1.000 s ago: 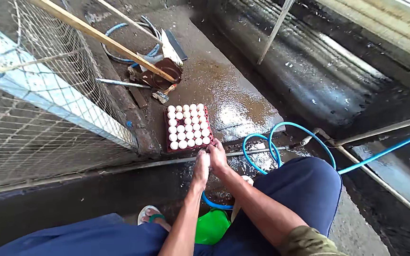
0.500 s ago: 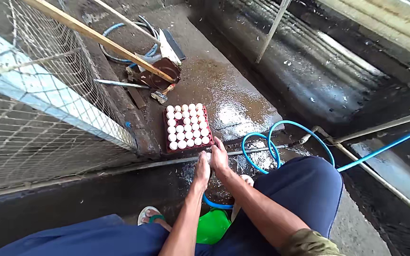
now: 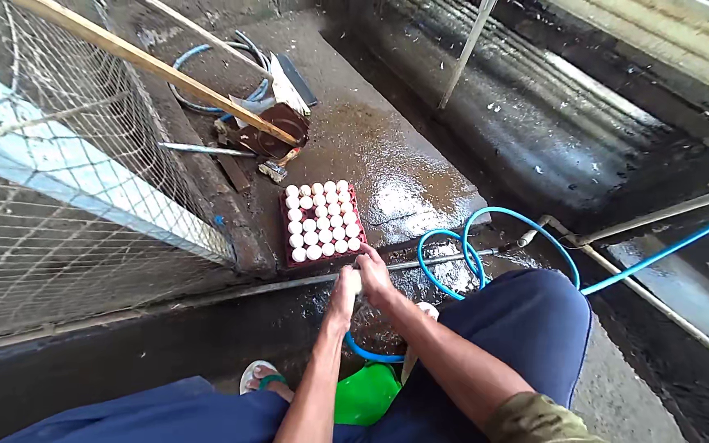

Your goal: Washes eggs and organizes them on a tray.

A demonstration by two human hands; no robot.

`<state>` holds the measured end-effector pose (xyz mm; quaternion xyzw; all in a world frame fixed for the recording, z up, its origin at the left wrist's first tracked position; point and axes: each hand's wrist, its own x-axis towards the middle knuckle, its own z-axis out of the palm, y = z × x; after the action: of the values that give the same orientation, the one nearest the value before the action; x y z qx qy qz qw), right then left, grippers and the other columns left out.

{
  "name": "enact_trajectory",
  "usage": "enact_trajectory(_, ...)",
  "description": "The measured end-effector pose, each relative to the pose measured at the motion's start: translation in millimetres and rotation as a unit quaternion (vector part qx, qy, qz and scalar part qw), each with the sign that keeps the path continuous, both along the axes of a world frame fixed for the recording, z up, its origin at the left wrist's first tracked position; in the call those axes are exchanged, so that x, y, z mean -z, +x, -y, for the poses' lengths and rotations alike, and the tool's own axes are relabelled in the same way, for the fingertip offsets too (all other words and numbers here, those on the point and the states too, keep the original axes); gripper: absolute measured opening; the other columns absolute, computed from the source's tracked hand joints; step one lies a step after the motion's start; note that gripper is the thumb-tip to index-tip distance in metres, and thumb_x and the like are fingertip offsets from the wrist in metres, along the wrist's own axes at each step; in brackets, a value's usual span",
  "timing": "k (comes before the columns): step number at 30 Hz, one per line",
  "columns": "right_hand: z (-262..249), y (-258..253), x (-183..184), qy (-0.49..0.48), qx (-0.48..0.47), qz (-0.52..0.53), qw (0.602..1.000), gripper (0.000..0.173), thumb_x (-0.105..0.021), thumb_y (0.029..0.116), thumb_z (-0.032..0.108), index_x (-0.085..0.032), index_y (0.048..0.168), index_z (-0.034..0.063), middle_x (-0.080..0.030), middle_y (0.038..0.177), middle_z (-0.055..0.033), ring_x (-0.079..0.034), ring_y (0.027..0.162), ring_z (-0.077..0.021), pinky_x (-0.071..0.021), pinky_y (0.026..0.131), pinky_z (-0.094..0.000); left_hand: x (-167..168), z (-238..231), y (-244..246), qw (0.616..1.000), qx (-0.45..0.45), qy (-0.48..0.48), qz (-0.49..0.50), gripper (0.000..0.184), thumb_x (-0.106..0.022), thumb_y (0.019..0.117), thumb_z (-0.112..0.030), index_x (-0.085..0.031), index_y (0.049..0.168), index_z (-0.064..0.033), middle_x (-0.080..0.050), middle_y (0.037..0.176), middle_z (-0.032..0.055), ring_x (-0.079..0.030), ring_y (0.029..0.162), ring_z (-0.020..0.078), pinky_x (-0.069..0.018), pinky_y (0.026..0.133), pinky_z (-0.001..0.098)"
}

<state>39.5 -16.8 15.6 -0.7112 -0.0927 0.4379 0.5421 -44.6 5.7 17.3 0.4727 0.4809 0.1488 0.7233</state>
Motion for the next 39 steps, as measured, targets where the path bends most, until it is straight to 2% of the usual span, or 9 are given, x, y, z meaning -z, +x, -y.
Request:
enact_trajectory(3,-6,12,3,-0.030,0.030,-0.076,0.996,0.041,-0.040,0.1097,0.024,-0.045,0.146,0.0061,-0.062,0.121,-0.0209,-0.063,0.103,-0.0289,-0.0531,0.086,-0.0480,5,1,3,0.999,-0.016,0.030,0.022,0.041,-0.031,0.1120,-0.036,-0.051,0.130,-0.0053,-0.056,0.089,0.0049,-0.050,0.062,0.0079,-0.0426,0.051,0.0229)
enact_trajectory(6,3,-4,-3,0.009,0.012,0.091,0.996,0.044,-0.036,0.1079,0.021,-0.049,0.144,-0.0007,-0.059,0.134,-0.0224,-0.059,0.122,-0.0282,-0.0485,0.102,-0.0468,6,-2,1,0.994,-0.023,0.088,0.066,0.050,-0.021,0.1130,-0.026,-0.047,0.141,0.0053,-0.056,0.135,0.0206,-0.056,0.119,0.0194,-0.0454,0.103,0.0357)
enact_trajectory(7,8,-12,-5,0.031,-0.017,0.140,0.989,0.046,-0.038,0.1056,0.019,-0.050,0.145,-0.0018,-0.054,0.144,-0.0232,-0.052,0.134,-0.0296,-0.0430,0.112,-0.0467,6,-1,2,0.992,-0.035,0.096,0.072,0.053,-0.017,0.1132,-0.026,-0.050,0.138,0.0071,-0.056,0.135,0.0214,-0.055,0.122,0.0200,-0.0432,0.107,0.0360)
enact_trajectory(17,9,-19,-3,0.031,0.044,0.097,0.994,0.037,-0.048,0.1034,0.017,-0.065,0.131,0.0008,-0.066,0.130,-0.0180,-0.063,0.120,-0.0254,-0.0499,0.101,-0.0478,7,0,0,0.993,0.007,0.115,0.020,0.046,-0.025,0.1120,-0.021,-0.058,0.126,0.0079,-0.062,0.120,0.0197,-0.059,0.111,0.0202,-0.0472,0.099,0.0373)
enact_trajectory(25,2,-7,-1,0.002,0.039,0.002,0.999,0.039,-0.046,0.1053,0.016,-0.054,0.141,0.0017,-0.063,0.128,-0.0201,-0.062,0.112,-0.0266,-0.0504,0.093,-0.0475,9,-2,-3,0.996,0.012,0.085,0.025,0.049,-0.023,0.1118,-0.026,-0.059,0.123,0.0053,-0.062,0.109,0.0151,-0.059,0.100,0.0174,-0.0497,0.089,0.0365)
enact_trajectory(29,-5,4,-8,0.024,0.070,-0.070,0.995,0.036,-0.042,0.1082,0.019,-0.052,0.139,0.0029,-0.062,0.117,-0.0176,-0.062,0.098,-0.0240,-0.0531,0.082,-0.0426,10,-4,-1,0.990,-0.028,0.103,0.088,0.030,-0.040,0.1058,-0.023,-0.050,0.121,0.0014,-0.059,0.104,0.0101,-0.059,0.093,0.0122,-0.0519,0.081,0.0310)
enact_trajectory(33,10,-16,-12,0.059,-0.017,0.133,0.989,0.043,-0.037,0.1068,0.018,-0.056,0.141,0.0016,-0.061,0.137,-0.0187,-0.059,0.126,-0.0247,-0.0481,0.106,-0.0458,11,0,4,0.976,-0.062,0.167,0.128,0.039,-0.028,0.1089,-0.014,-0.053,0.126,0.0109,-0.058,0.120,0.0154,-0.056,0.110,0.0109,-0.0454,0.100,0.0271)
enact_trajectory(36,3,-10,-8,0.015,0.024,0.079,0.996,0.038,-0.042,0.1081,0.020,-0.059,0.138,0.0052,-0.066,0.125,-0.0178,-0.063,0.114,-0.0262,-0.0499,0.096,-0.0490,15,4,8,0.978,-0.048,0.187,0.081,0.041,-0.026,0.1078,-0.014,-0.058,0.119,0.0094,-0.061,0.110,0.0154,-0.059,0.102,0.0141,-0.0490,0.094,0.0319)
enact_trajectory(39,7,-26,-16,0.023,-0.010,0.094,0.995,0.041,-0.038,0.1067,0.020,-0.061,0.137,0.0042,-0.062,0.137,-0.0179,-0.057,0.129,-0.0267,-0.0451,0.108,-0.0496,15,-1,6,0.974,-0.058,0.216,0.045,0.039,-0.028,0.1063,-0.010,-0.059,0.114,0.0126,-0.062,0.110,0.0187,-0.058,0.104,0.0173,-0.0469,0.097,0.0332)
